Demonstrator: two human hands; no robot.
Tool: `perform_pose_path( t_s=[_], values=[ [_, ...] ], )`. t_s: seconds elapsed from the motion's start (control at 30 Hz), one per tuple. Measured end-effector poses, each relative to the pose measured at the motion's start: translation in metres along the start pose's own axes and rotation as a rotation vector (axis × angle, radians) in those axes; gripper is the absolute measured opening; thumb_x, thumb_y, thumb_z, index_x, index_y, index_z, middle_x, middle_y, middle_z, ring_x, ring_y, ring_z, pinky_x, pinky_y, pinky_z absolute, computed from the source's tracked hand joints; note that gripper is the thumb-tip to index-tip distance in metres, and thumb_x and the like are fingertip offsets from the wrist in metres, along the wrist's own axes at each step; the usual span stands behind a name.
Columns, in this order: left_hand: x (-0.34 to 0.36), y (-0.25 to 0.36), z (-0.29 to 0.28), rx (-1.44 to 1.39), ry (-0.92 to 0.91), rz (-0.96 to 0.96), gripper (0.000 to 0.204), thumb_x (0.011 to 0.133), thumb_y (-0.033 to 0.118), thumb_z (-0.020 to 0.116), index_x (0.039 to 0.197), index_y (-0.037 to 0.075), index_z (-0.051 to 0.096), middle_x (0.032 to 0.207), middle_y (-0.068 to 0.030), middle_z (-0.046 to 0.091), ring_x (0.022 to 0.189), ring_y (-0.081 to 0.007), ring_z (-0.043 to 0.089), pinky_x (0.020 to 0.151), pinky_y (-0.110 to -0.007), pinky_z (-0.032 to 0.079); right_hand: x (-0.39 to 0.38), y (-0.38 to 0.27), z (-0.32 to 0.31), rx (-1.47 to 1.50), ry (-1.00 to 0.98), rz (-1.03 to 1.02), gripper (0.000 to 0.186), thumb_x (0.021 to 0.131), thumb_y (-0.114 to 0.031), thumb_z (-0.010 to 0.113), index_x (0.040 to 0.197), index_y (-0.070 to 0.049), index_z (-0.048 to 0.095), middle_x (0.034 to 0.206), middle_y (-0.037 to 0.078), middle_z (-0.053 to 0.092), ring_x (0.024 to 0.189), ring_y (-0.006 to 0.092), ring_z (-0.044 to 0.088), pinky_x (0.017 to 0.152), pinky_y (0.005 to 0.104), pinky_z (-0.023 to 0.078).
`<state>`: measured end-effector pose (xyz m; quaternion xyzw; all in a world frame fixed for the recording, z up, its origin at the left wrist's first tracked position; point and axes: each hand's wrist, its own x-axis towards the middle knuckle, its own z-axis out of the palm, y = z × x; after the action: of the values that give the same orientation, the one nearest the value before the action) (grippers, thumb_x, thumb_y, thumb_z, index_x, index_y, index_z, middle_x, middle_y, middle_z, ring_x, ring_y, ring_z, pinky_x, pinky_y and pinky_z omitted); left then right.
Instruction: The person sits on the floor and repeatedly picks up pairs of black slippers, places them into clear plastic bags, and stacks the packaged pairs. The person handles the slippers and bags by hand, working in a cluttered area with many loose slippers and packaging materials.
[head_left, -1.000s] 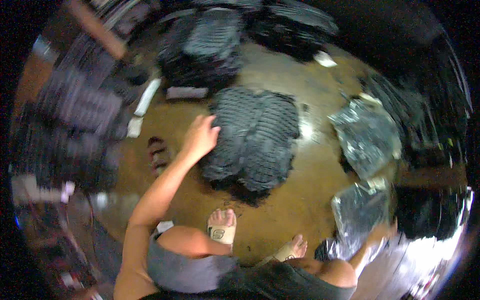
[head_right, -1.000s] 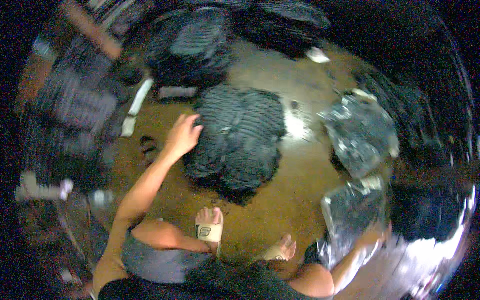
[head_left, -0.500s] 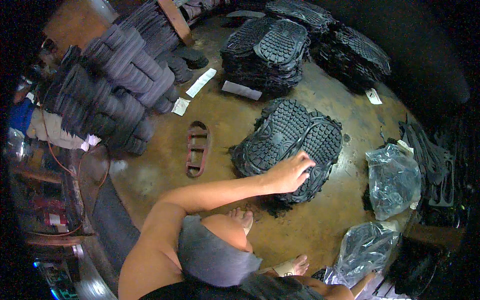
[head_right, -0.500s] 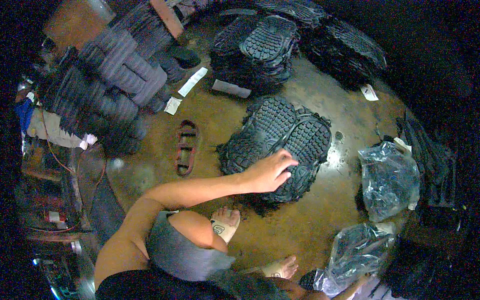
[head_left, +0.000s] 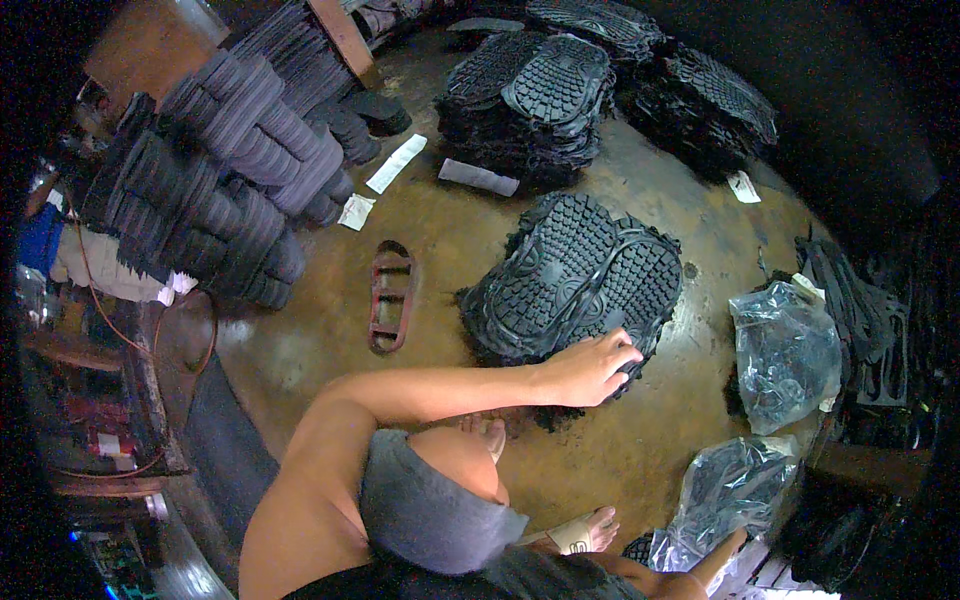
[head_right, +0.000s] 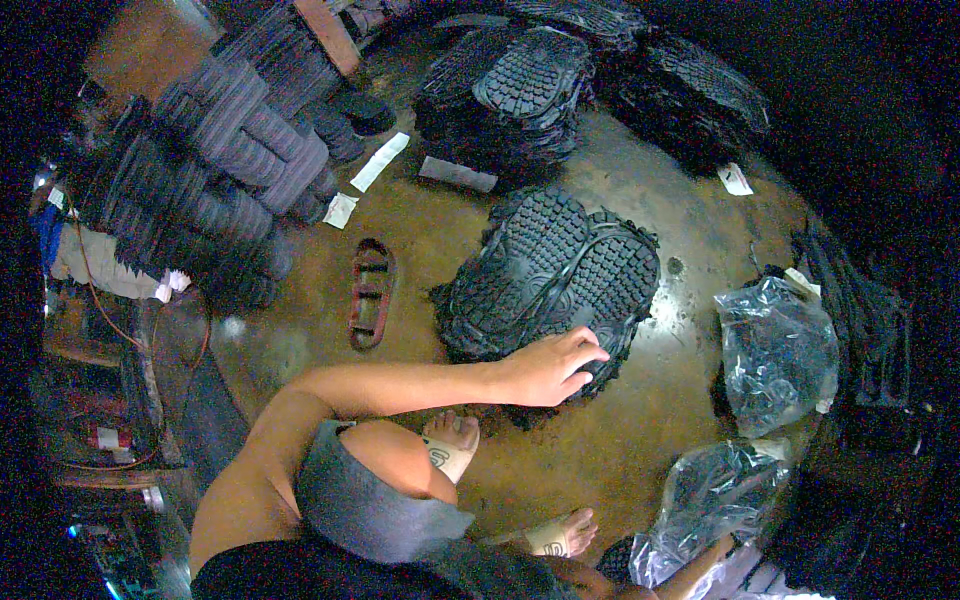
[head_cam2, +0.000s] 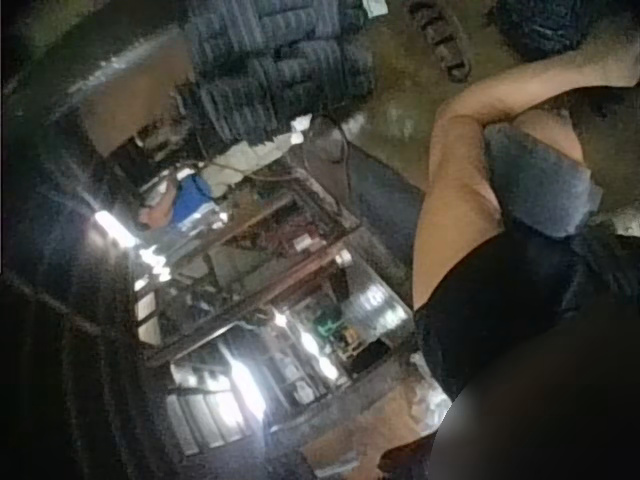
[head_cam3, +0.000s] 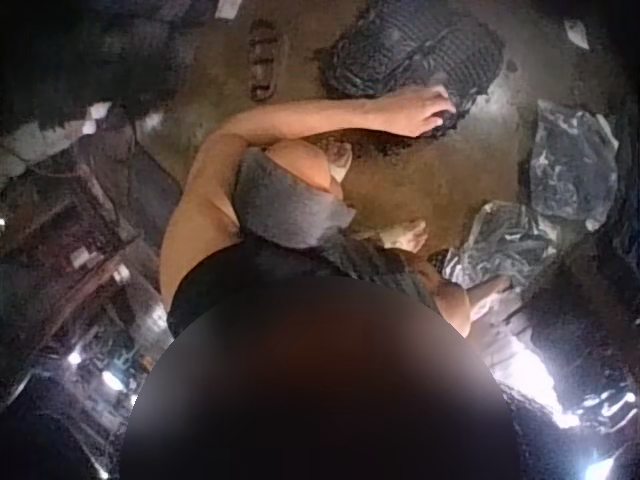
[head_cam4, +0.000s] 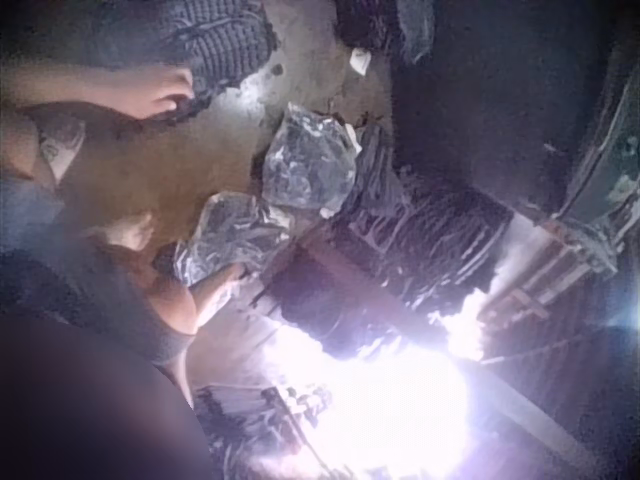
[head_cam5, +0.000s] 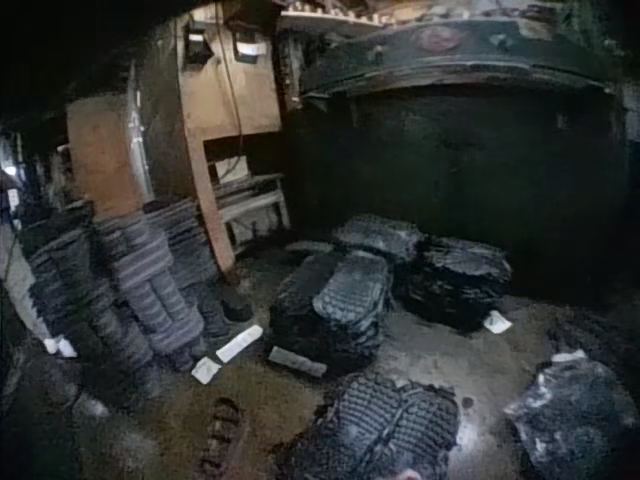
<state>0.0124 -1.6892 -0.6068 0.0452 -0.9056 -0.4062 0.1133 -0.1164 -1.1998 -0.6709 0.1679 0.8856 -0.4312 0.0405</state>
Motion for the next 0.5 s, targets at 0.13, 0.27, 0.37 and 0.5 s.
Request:
perform_pose_path(
  t_s=[0.13, 0.27, 0.37, 0.5],
  values=[
    [-0.002, 0.001, 0.003, -0.06, -0.031, -0.034, 0.037, 0.094, 0.014, 0.063, 0.127, -0.001, 0.055, 0.127, -0.02, 0.051, 0.108, -0.0415, 0.06, 0.096, -0.048, 0.051, -0.003, 0.0, 0.0, -0.015, 0.028, -0.009, 0.078, 0.07, -0.034, 0.087, 0.127, 0.007, 0.054, 0.113, 0.018, 0.068, 0.105, 0.0364, 0.064, 0.094, 0.043, 0.05],
    [-0.001, -0.001, 0.003, -0.118, -0.018, -0.09, 0.036, 0.092, 0.015, 0.065, 0.125, 0.0, 0.058, 0.122, -0.0208, 0.055, 0.112, -0.0406, 0.059, 0.098, -0.047, 0.049, 0.01, -0.014, -0.021, -0.039, 0.13, -0.108, 0.082, 0.069, -0.035, 0.089, 0.128, 0.008, 0.053, 0.113, 0.018, 0.068, 0.104, 0.0367, 0.065, 0.094, 0.0429, 0.051],
    [0.002, -0.003, -0.003, -0.097, 0.011, 0.075, 0.034, 0.09, 0.014, 0.067, 0.122, 0.002, 0.063, 0.107, -0.0193, 0.062, 0.108, -0.0369, 0.059, 0.097, -0.044, 0.048, 0.036, -0.021, -0.047, -0.173, 0.428, -0.349, 0.086, 0.067, -0.036, 0.09, 0.129, 0.009, 0.051, 0.113, 0.018, 0.068, 0.104, 0.037, 0.065, 0.093, 0.0428, 0.051],
    [-0.001, -0.001, -0.013, -0.133, -0.063, -0.088, 0.034, 0.091, 0.006, 0.064, 0.124, 0.001, 0.061, 0.11, -0.017, 0.059, 0.092, -0.0291, 0.061, 0.086, -0.04, 0.051, 0.085, 0.004, -0.05, -0.279, 0.622, -0.236, 0.09, 0.066, -0.038, 0.091, 0.13, 0.01, 0.05, 0.113, 0.019, 0.068, 0.103, 0.0374, 0.065, 0.093, 0.0427, 0.052]
  ],
)
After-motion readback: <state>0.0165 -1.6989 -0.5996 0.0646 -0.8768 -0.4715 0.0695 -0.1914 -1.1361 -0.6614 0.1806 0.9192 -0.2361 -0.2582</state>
